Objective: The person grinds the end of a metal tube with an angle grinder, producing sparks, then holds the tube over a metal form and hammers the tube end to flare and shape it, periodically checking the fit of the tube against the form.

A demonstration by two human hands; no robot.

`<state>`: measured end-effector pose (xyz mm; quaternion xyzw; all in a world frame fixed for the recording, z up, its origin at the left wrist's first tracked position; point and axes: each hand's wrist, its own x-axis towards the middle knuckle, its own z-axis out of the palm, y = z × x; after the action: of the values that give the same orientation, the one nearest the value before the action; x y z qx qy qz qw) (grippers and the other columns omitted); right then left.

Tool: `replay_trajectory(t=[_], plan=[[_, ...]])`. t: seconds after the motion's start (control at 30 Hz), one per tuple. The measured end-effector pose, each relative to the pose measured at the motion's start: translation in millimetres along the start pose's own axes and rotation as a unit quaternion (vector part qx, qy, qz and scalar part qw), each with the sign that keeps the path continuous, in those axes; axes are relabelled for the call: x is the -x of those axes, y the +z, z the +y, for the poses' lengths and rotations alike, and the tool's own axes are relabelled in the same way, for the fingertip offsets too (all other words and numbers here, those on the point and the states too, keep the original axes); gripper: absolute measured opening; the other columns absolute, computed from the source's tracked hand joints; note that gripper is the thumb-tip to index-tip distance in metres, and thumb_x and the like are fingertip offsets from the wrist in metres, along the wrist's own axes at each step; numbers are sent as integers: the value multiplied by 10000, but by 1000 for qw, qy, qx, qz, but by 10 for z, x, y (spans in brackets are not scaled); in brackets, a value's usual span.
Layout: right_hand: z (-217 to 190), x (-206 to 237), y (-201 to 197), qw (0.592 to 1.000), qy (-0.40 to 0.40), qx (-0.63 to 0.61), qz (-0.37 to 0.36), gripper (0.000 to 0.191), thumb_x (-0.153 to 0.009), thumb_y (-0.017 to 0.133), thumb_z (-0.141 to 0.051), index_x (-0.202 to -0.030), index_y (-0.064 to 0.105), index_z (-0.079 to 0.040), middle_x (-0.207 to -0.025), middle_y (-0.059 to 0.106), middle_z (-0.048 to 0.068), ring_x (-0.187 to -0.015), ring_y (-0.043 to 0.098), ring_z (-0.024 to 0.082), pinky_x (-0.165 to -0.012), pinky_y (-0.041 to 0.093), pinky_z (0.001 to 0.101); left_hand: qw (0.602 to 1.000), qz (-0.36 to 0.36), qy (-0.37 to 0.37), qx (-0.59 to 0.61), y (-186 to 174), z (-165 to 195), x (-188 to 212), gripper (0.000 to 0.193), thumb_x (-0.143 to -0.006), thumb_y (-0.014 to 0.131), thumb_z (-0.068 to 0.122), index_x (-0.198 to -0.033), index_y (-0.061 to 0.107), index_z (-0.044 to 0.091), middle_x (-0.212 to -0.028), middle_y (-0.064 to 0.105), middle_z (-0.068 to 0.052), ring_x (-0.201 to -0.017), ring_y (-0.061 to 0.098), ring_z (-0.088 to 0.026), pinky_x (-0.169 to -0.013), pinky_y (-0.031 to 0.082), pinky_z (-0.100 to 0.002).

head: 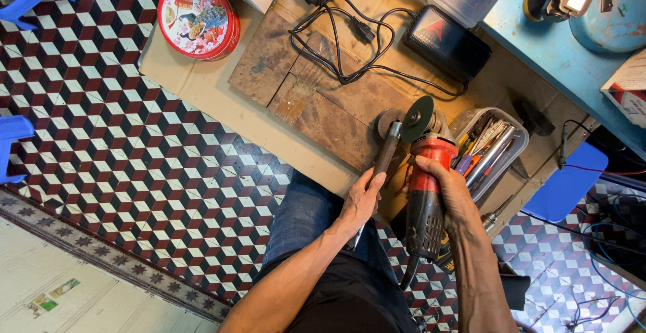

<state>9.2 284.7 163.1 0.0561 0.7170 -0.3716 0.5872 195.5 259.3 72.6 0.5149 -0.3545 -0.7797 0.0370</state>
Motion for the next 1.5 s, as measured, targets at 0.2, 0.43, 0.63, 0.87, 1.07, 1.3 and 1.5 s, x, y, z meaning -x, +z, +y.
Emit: replay_trajectory(t=[0.2,0.43,0.63,0.87,1.07,1.3,1.5], plan=[[7,-9,12,1000,7,-1,3,571,-822,737,-456,-1084,634,41,-758,720,162,-611,718,229,-563,590,317,1000,1,0,3,11,-28,-20,596,-993,531,545,-1439,569,152,-676,504,14,-511,499,-78,-473,447,-262],[-11,-9,31,1000,3,-10,0,569,-825,734,-446,-1097,628,43,-779,714,149,-619,725,219,-562,595,314,1000,-2,8,13,10,-37,-25,595,-995,537,538,-1432,567,135,-670,497,24,-516,498,-72,-474,442,-256],[-7,-17,42,1000,-3,9,13,600,-817,735,-451,-1128,618,48,-783,708,158,-602,717,223,-528,590,304,1000,1,19,6,10,-59,-45,584,-998,542,537,-1411,596,128,-649,488,29,-510,484,-64,-455,415,-250],[-6,-60,21,1000,5,0,2,608,-803,742,-440,-1134,614,54,-787,717,152,-597,713,217,-524,594,310,999,9,6,34,21,-186,-110,613,-976,572,533,-1451,587,145,-649,466,17,-503,462,-85,-442,386,-267],[-27,-50,25,999,35,4,18,626,-806,739,-459,-1140,627,58,-778,733,186,-596,718,230,-534,589,312,979,37,193,-56,7,-305,-166,547,-1169,575,512,-1474,597,58,-957,703,69,-801,657,-45,-690,525,-221],[-18,-79,17,999,36,4,17,620,-794,742,-466,-1104,638,61,-782,726,175,-572,702,217,-514,578,311,998,31,35,35,70,-329,-228,572,-1016,585,489,-1436,595,102,-745,550,12,-627,493,-110,-558,419,-294],[23,-110,0,999,20,5,26,643,-796,767,-465,-1135,640,66,-790,703,142,-559,672,202,-495,558,306,996,48,48,-56,50,-312,-208,559,-1029,558,487,-1433,602,103,-887,675,-98,-757,599,-132,-685,506,-300]])
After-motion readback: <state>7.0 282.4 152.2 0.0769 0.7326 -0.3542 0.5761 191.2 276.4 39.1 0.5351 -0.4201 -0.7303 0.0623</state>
